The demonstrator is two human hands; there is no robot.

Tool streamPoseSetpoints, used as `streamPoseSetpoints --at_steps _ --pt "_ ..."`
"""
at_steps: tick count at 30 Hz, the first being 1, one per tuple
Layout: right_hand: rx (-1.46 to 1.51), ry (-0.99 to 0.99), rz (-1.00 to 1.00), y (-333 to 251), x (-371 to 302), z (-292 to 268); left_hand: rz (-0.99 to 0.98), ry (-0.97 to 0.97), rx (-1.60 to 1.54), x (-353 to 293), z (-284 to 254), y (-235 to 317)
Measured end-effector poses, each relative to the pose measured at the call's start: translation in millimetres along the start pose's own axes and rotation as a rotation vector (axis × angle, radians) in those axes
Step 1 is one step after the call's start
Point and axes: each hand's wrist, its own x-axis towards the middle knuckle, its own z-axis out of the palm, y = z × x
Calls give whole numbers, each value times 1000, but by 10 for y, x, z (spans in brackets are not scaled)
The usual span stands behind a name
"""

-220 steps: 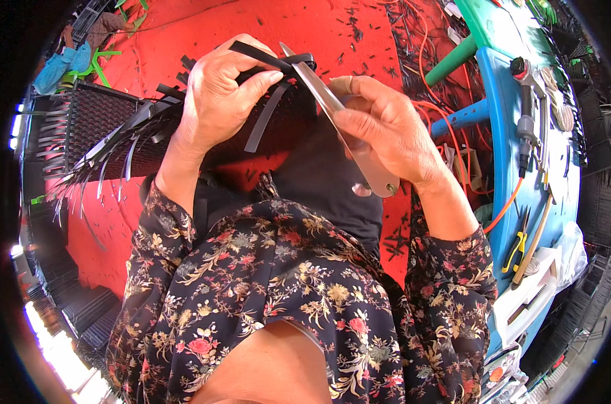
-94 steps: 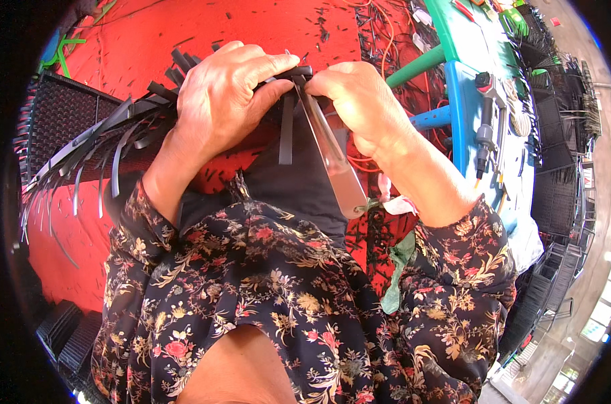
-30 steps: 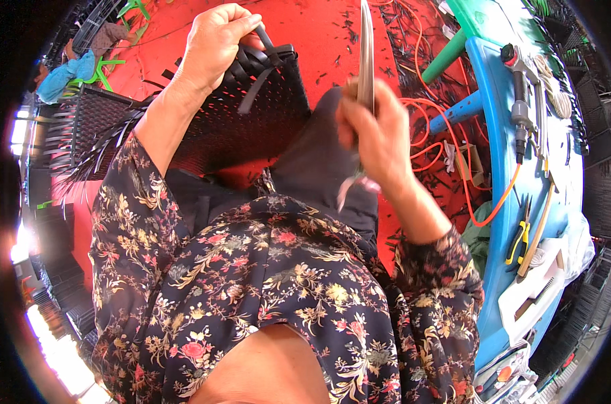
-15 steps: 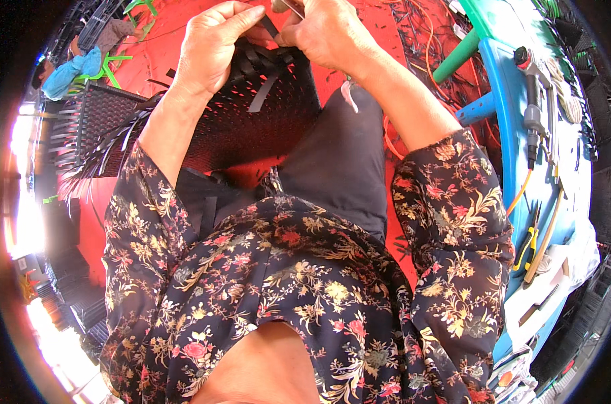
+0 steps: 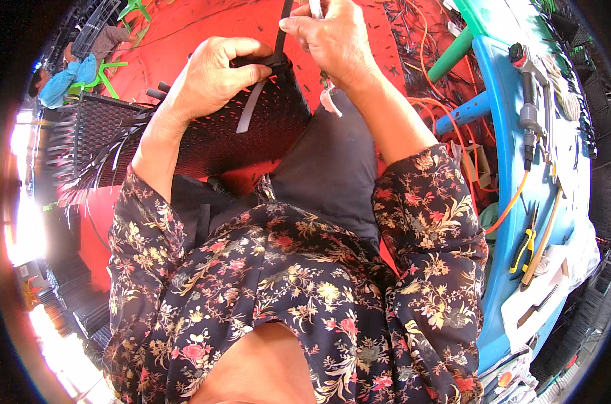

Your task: The person assembles a black wicker-style furniture component by hammering a strip into place and then trimming excess material from several black strips with scissors.

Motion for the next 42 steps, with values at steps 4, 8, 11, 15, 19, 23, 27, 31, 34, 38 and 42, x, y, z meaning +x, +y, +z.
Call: streamPoseSetpoints --at_steps 4,8,11,15,19,23,27,31,34,38,42 --pt "-114 54 -82 -10 -268 16 27 83 -70 -29 39 -53" --pt "-187 2 -209 465 -553 -16 1 84 -124 -9 62 -108" --pt "-343 86 -294 608 -501 51 3 96 -131 -6 64 -84" --pt "-124 95 -282 738 -446 54 -47 65 -102 -13 35 -14" --pt "-40 84 -245 761 -439 76 16 100 -157 12 40 -95" --pt "-27 56 -207 718 -472 68 -154 0 -534 96 -45 -59" --pt "43 11 -232 744 -555 42 -247 -24 -501 106 21 -146" --pt "61 1 -314 804 -536 64 -170 122 -666 93 153 -12" --pt "21 -33 -267 787 -503 56 -182 109 -586 84 149 -54" --pt "-59 -81 -262 756 -539 22 -240 3 -527 152 117 -99" --pt "43 -153 -173 632 -548 35 -113 -47 8 215 -85 262"
